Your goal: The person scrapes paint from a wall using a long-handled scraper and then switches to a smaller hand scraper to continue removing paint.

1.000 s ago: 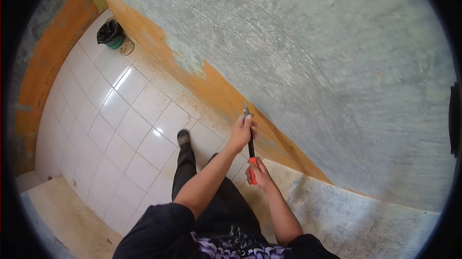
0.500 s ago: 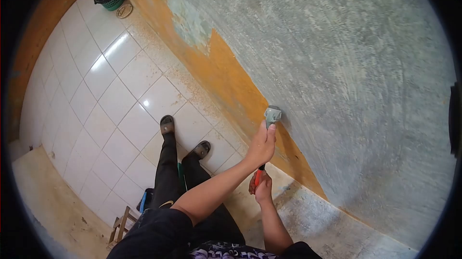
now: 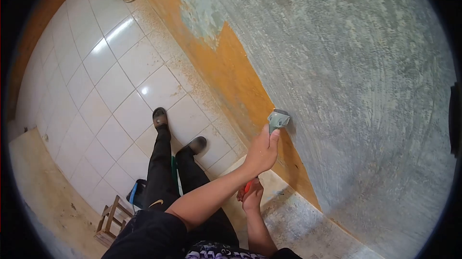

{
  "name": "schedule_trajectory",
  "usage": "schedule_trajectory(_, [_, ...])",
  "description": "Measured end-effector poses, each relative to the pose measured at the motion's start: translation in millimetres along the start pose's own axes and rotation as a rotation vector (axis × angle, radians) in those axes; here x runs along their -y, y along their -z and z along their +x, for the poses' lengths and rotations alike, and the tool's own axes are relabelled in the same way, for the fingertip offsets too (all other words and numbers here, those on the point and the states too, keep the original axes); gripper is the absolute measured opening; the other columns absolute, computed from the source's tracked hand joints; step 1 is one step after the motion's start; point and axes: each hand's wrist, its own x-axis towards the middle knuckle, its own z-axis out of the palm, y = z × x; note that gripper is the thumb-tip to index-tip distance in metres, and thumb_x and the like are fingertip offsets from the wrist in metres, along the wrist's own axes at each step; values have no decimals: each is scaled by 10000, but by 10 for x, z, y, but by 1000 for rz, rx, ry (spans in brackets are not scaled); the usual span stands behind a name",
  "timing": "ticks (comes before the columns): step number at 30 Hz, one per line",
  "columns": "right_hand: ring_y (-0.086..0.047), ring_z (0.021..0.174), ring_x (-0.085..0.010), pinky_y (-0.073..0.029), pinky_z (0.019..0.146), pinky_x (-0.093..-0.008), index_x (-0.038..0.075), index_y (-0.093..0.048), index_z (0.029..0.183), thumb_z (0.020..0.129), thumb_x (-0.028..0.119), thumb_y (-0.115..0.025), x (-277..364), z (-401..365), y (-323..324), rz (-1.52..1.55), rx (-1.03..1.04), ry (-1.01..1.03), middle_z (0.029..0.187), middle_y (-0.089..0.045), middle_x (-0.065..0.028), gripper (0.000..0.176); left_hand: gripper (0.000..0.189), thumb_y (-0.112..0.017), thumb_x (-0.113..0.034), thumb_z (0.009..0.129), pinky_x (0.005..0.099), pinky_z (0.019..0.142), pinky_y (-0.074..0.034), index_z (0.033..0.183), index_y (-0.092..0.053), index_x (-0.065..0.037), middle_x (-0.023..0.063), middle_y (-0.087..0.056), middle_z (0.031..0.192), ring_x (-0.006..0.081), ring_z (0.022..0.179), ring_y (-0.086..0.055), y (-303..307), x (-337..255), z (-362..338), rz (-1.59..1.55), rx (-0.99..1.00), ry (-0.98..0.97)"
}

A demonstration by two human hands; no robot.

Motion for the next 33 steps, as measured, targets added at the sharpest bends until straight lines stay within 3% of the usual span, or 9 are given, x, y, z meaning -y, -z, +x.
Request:
schedule_trajectory(7, [-372, 386, -120, -292, 370, -286, 88, -479, 848, 990, 634, -390, -37, 40, -172, 36, -32, -29, 510, -395, -1, 571, 351, -382, -321, 1050, 546, 723, -435, 1078, -454, 22, 300, -586, 807, 516, 814, -579, 93, -87, 2, 71, -7, -13])
schedule_trajectory(10, [-374, 382, -119, -293, 369, -287, 92, -485, 846, 986, 635, -406, -11, 73, -152, -14, -47, -15, 511, -398, 3, 567, 359, -366, -345, 1054, 519, 687, -432, 1066, -460, 1, 259, -565, 764, 481, 750, -570, 65, -44, 29, 88, -86, -58])
schedule_trajectory(19, [-373, 373, -120, -288, 360, -282, 88, -489, 846, 984, 630, -425, 28, 49, -199, 27, -40, 16, 510, -404, -2, 562, 341, -397, -309, 1045, 558, 728, -434, 1077, -468, 23, 309, -600, 824, 522, 815, -579, 135, -104, 56, 95, -30, -24])
schedule_trajectory(28, [-400, 405, -107, -335, 378, -269, 69, -477, 816, 998, 595, -427, 528, 437, -494, -34, 67, 115, 542, -431, -16, 559, 339, -387, -312, 1047, 544, 725, -431, 1050, -465, 18, 315, -587, 839, 523, 832, -574, 541, -559, 476, -38, -215, -118])
schedule_trajectory(31, [-399, 405, -104, -329, 374, -272, 68, -473, 813, 1008, 578, -421, 777, 527, -889, -53, 108, 135, 542, -432, -14, 550, 383, -364, -360, 1059, 431, 727, -447, 1068, -470, 9, 176, -508, 773, 319, 749, -548, 832, -773, 692, -10, -236, -168])
schedule_trajectory(33, [-378, 405, -104, -302, 372, -276, 86, -489, 864, 1010, 575, -421, 720, 508, -926, -16, 135, 134, 554, -417, -1, 515, 380, -362, -361, 1060, 419, 706, -447, 1049, -471, 3, 158, -510, 761, 294, 724, -545, 866, -740, 686, -19, -230, -188])
